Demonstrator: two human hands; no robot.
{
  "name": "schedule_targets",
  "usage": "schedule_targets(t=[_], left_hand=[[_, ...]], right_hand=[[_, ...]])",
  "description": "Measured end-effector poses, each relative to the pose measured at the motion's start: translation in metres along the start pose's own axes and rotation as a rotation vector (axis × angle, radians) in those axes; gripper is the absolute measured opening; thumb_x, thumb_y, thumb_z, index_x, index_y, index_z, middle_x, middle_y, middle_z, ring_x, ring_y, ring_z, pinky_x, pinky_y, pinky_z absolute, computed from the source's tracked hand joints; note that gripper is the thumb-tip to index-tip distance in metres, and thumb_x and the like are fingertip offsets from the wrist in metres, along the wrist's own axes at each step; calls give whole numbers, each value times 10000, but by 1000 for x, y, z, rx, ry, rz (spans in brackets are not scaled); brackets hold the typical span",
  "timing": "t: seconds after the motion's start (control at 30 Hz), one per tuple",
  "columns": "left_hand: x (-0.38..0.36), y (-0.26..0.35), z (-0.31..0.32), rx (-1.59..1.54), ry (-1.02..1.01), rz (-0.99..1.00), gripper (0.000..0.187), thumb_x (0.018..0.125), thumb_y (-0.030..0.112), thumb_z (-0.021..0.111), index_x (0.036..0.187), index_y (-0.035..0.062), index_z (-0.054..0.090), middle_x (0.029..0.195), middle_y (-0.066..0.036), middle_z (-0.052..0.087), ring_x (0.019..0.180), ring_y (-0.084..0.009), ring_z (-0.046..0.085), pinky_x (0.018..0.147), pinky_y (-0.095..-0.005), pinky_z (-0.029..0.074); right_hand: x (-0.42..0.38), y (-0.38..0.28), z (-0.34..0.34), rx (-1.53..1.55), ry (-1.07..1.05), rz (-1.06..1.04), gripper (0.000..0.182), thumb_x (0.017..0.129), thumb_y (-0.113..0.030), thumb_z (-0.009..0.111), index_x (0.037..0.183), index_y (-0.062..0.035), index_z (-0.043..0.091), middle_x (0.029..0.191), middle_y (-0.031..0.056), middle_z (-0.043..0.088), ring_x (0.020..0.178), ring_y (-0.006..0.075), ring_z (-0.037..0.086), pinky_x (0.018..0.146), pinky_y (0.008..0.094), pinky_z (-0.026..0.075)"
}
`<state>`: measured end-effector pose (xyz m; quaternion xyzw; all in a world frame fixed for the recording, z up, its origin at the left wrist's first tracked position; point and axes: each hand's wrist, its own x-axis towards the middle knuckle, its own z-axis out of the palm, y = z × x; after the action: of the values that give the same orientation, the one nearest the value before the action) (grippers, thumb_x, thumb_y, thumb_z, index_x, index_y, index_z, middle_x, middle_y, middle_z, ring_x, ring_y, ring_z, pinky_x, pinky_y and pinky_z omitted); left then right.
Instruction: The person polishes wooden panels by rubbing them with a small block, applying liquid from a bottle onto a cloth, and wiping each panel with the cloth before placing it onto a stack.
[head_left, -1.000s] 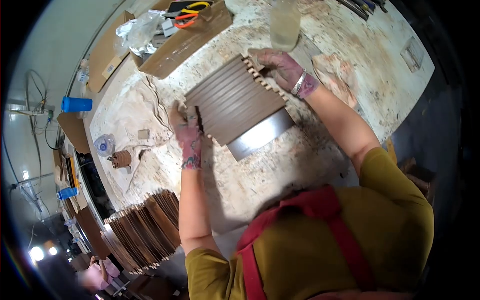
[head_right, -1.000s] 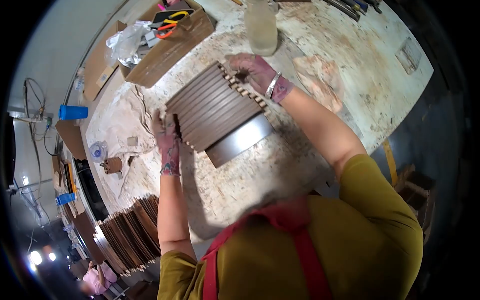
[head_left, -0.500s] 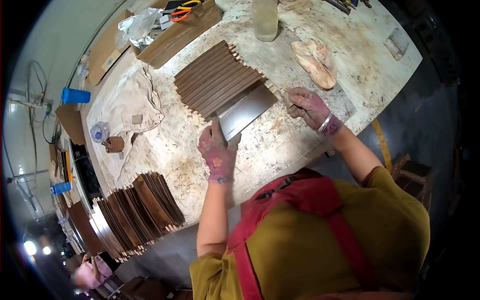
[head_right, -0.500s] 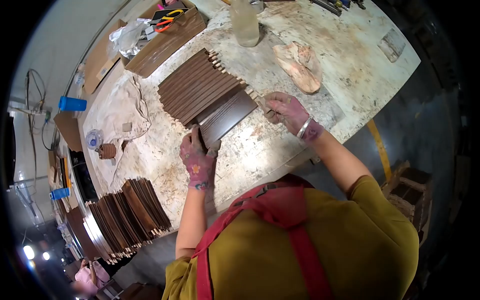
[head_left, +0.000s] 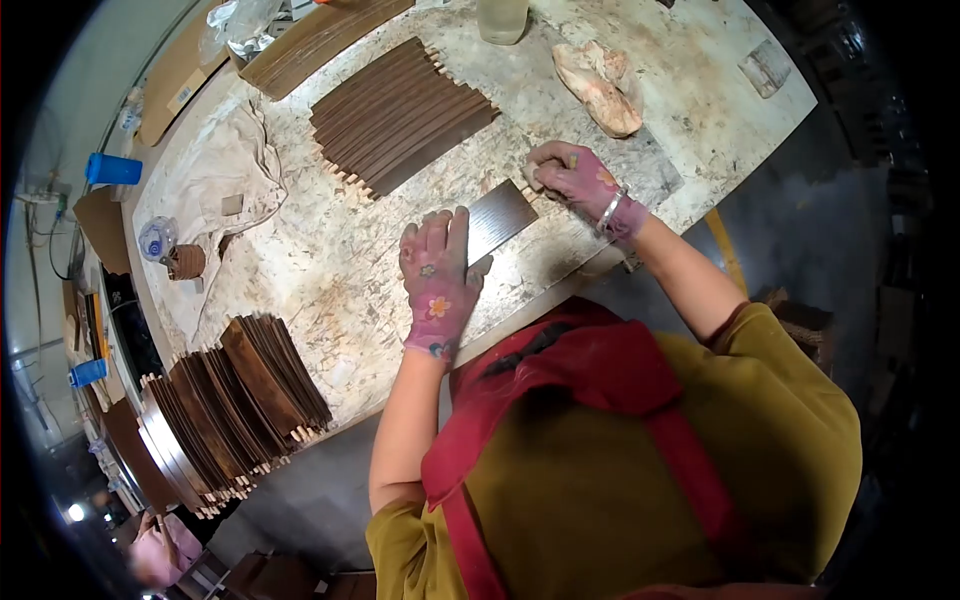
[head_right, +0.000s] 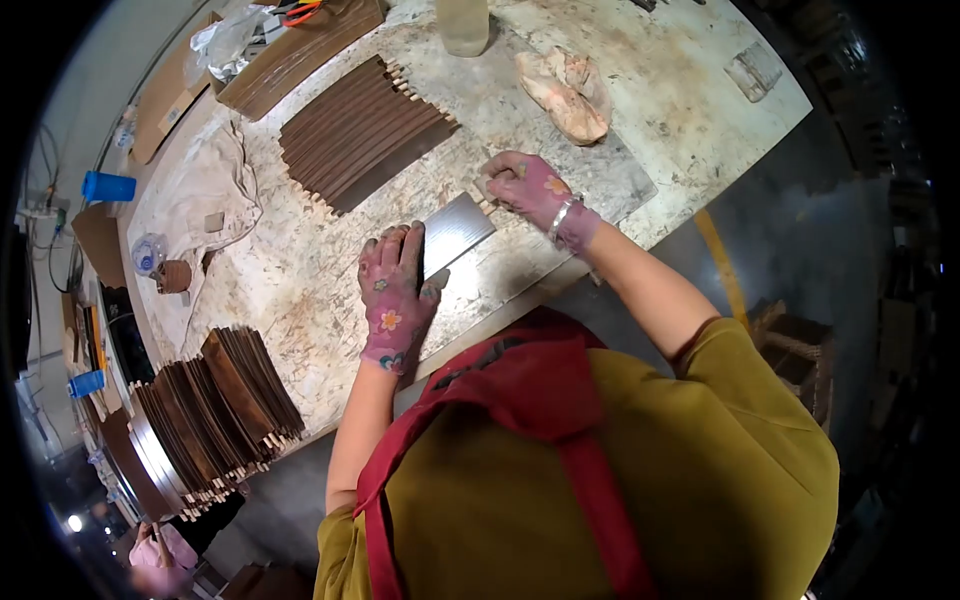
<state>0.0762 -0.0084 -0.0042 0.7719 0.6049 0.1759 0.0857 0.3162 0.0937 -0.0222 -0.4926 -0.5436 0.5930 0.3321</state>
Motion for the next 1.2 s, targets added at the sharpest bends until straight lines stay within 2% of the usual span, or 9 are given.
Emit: schedule_targets(t=[0.3, 0.6, 0.63, 0.77, 0.87, 0.93, 0.97, 1.07, 1.2], left_hand=[[-6, -4, 4, -45, 73, 21, 649, 724, 255, 755, 1325, 114, 553, 1298, -125, 537, 1243, -333, 469, 1087, -487, 311], [-6, -2, 1, -85, 27, -11, 604, 740, 270, 746, 1298, 113, 579, 1323, -126, 538, 1254, -345, 457, 1085, -494, 307], [-6, -2, 0, -94, 28, -14, 596, 745, 267, 741, 1297, 110, 579, 1325, -128, 537, 1257, -347, 454, 1087, -496, 303], [-12, 4, 1, 10, 76, 64, 538, 768, 250, 712, 1269, 96, 589, 1326, -134, 532, 1284, -349, 436, 1090, -510, 294], [-34, 14, 27, -65, 73, 162, 514, 774, 243, 696, 1234, 45, 582, 1326, -132, 513, 1305, -325, 424, 1088, -494, 312], [-36, 20, 24, -91, 96, 162, 522, 774, 240, 687, 1245, 42, 580, 1319, -126, 524, 1297, -310, 436, 1066, -479, 338], [-38, 20, 26, -84, 108, 159, 522, 776, 242, 682, 1247, 42, 580, 1314, -124, 529, 1289, -308, 441, 1062, -479, 343], [-42, 18, 33, -87, 144, 152, 519, 783, 251, 670, 1251, 43, 583, 1300, -119, 543, 1261, -304, 461, 1050, -481, 356], [-43, 18, 35, -128, 168, 124, 486, 792, 250, 654, 1228, 41, 604, 1277, -122, 561, 1189, -310, 505, 1029, -481, 377]], right_hand=[[16, -10, 17, -379, 3, 57, 284, 759, -191, 618, 951, 15, 657, 804, 127, 693, 736, 202, 676, 711, 307, 532], [-42, -28, 16, -598, -10, 63, 171, 795, -197, 618, 812, -31, 652, 769, 132, 665, 726, 219, 652, 673, 336, 512], [-52, -33, 6, -509, -153, 135, 148, 815, -173, 607, 815, -31, 650, 780, 101, 662, 721, 180, 631, 658, 308, 499], [-46, -42, -7, -171, -170, -25, 113, 832, -128, 590, 862, -29, 634, 785, 28, 632, 716, 97, 580, 632, 253, 478], [-7, -72, 22, -285, -196, -93, 239, 865, -256, 643, 902, -21, 641, 814, 45, 644, 740, 117, 591, 668, 265, 485], [23, -75, 57, -543, -375, -154, 309, 900, -333, 639, 981, -35, 648, 857, 51, 648, 813, 134, 606, 759, 280, 492], [32, -71, 78, -516, -453, -271, 339, 870, -371, 662, 966, -47, 668, 871, 101, 682, 818, 215, 647, 761, 347, 508], [50, -58, 131, -613, -585, -404, 213, 830, -260, 673, 941, -78, 682, 889, 125, 688, 868, 284, 666, 773, 367, 508], [57, -57, 165, -725, -722, -380, 128, 812, -183, 662, 903, -98, 691, 876, 105, 690, 855, 281, 662, 770, 370, 503]])
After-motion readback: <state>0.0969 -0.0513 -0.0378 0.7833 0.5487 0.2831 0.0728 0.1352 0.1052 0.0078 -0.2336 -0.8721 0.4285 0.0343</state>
